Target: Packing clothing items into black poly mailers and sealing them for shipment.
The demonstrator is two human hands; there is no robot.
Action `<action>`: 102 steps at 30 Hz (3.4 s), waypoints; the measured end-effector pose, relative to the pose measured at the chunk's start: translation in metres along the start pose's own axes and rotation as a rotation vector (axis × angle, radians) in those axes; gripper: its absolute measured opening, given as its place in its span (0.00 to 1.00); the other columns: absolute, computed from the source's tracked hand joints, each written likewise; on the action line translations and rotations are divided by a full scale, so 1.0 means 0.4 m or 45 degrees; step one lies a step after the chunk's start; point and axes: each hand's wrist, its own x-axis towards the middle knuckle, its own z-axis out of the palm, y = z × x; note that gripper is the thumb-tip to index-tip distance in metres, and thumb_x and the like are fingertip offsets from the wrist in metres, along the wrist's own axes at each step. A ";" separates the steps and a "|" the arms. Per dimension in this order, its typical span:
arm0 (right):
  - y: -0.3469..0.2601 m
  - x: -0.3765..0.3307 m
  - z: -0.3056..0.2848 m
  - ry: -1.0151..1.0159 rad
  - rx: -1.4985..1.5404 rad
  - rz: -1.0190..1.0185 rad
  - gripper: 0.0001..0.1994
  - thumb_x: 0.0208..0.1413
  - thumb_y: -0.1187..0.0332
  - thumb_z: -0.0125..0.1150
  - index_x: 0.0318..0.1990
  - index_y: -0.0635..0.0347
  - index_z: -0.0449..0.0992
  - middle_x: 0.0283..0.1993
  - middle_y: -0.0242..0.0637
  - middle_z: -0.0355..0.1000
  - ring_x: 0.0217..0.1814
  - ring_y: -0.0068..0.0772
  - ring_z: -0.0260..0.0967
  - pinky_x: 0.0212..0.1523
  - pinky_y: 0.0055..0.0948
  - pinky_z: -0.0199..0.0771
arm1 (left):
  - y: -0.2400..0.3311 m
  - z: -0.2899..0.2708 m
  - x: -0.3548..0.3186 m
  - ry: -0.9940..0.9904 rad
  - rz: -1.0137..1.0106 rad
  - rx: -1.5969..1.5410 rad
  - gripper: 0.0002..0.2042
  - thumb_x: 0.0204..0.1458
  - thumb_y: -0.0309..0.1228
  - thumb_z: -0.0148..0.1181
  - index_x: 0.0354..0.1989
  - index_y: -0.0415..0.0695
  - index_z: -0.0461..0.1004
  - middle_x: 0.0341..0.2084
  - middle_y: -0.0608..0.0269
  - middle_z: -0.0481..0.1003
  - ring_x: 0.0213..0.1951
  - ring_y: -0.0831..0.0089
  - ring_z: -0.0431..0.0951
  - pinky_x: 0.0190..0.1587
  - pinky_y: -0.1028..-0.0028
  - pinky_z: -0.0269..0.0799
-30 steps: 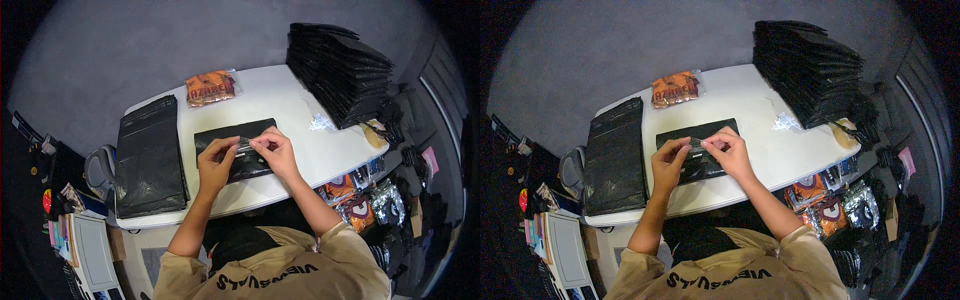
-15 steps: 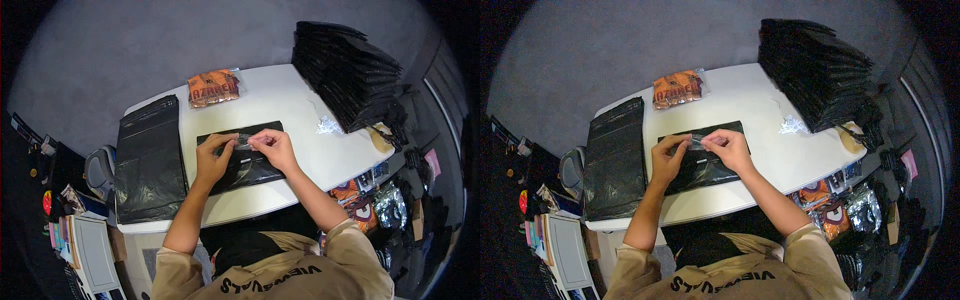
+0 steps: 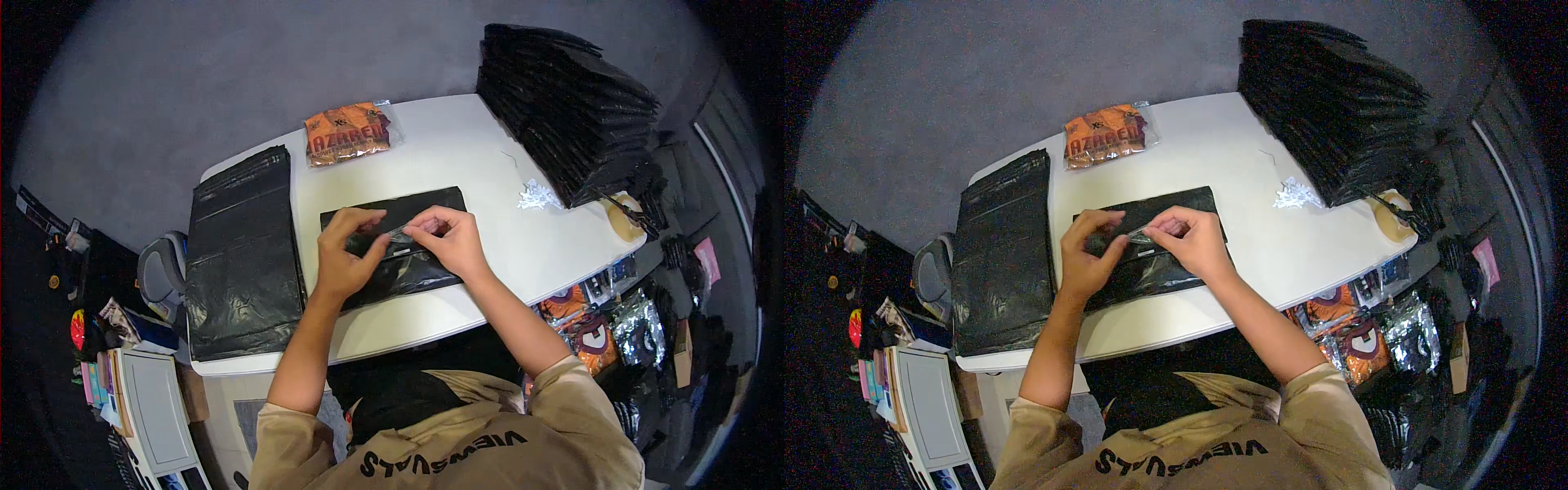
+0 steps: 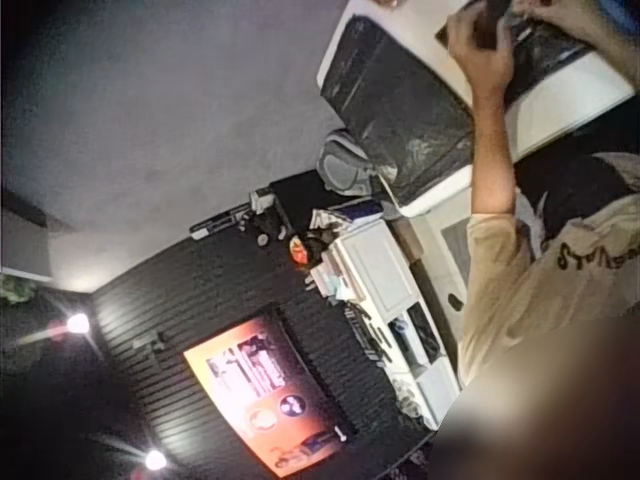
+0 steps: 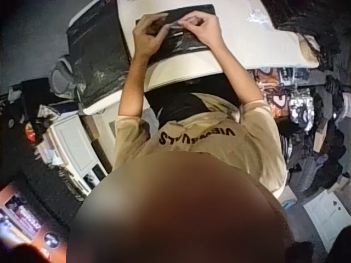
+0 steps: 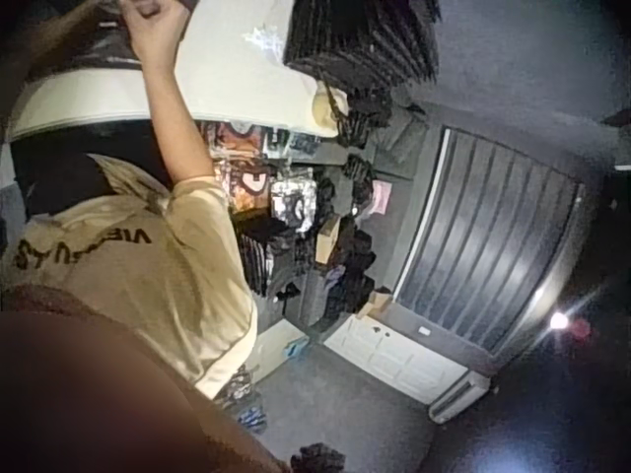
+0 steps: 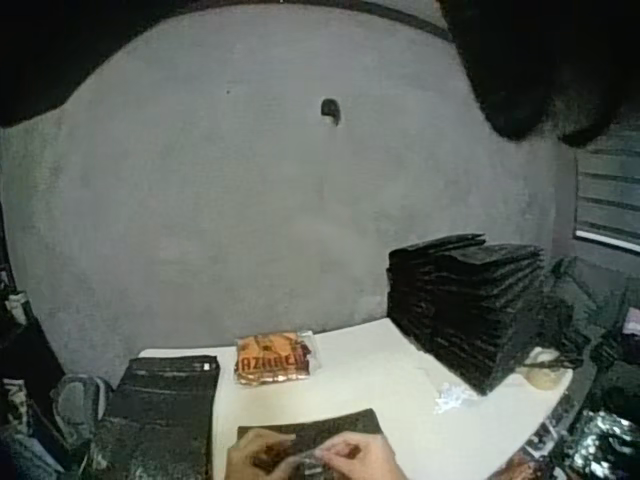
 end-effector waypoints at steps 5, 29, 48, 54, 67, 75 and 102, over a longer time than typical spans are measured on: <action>0.009 -0.001 0.008 0.030 -0.126 -0.125 0.07 0.58 0.70 0.79 0.35 0.64 0.87 0.27 0.28 0.81 0.30 0.13 0.70 0.35 0.20 0.74 | 0.006 0.024 -0.002 -0.036 0.067 -0.014 0.18 0.47 0.24 0.79 0.48 0.41 0.84 0.41 0.58 0.81 0.44 0.67 0.82 0.47 0.69 0.78; 0.005 -0.005 0.006 -0.003 -0.207 -0.252 0.08 0.57 0.71 0.78 0.35 0.65 0.83 0.29 0.30 0.77 0.30 0.17 0.68 0.34 0.23 0.73 | -0.018 0.037 -0.008 -0.030 -0.080 -0.014 0.07 0.53 0.22 0.74 0.40 0.38 0.86 0.34 0.58 0.83 0.38 0.70 0.83 0.44 0.71 0.78; 0.031 0.002 -0.004 -0.003 0.123 -0.027 0.18 0.55 0.71 0.80 0.45 0.59 0.74 0.30 0.29 0.81 0.29 0.13 0.68 0.34 0.19 0.68 | -0.061 0.014 -0.012 -0.010 -0.401 -0.326 0.05 0.62 0.23 0.70 0.42 0.35 0.86 0.38 0.61 0.84 0.40 0.77 0.82 0.46 0.75 0.76; 0.021 -0.005 -0.014 0.001 -0.044 -0.171 0.13 0.58 0.74 0.77 0.43 0.59 0.76 0.28 0.22 0.73 0.30 0.11 0.65 0.34 0.18 0.65 | -0.065 0.016 -0.008 0.098 -0.465 -0.364 0.06 0.60 0.24 0.72 0.41 0.35 0.86 0.33 0.66 0.83 0.34 0.81 0.79 0.39 0.78 0.74; -0.021 -0.026 -0.016 -0.162 -0.333 -0.552 0.08 0.56 0.77 0.73 0.43 0.60 0.84 0.37 0.36 0.75 0.35 0.30 0.72 0.37 0.28 0.73 | -0.058 0.019 -0.014 -0.026 -0.465 -0.353 0.12 0.49 0.22 0.80 0.42 0.38 0.85 0.31 0.69 0.80 0.34 0.83 0.77 0.40 0.80 0.75; -0.034 -0.034 -0.018 -0.175 -0.392 -0.511 0.08 0.55 0.76 0.74 0.42 0.58 0.85 0.39 0.35 0.75 0.37 0.31 0.73 0.38 0.30 0.75 | -0.068 0.020 -0.014 -0.014 -0.401 -0.246 0.09 0.51 0.25 0.80 0.39 0.39 0.87 0.30 0.69 0.81 0.34 0.82 0.77 0.39 0.78 0.73; -0.006 -0.056 -0.043 -0.158 -0.428 -0.467 0.10 0.49 0.80 0.76 0.39 0.59 0.90 0.35 0.32 0.75 0.35 0.25 0.74 0.29 0.26 0.73 | -0.024 0.018 -0.020 -0.058 -0.294 -0.008 0.06 0.55 0.27 0.76 0.38 0.39 0.88 0.31 0.60 0.82 0.31 0.75 0.80 0.36 0.74 0.75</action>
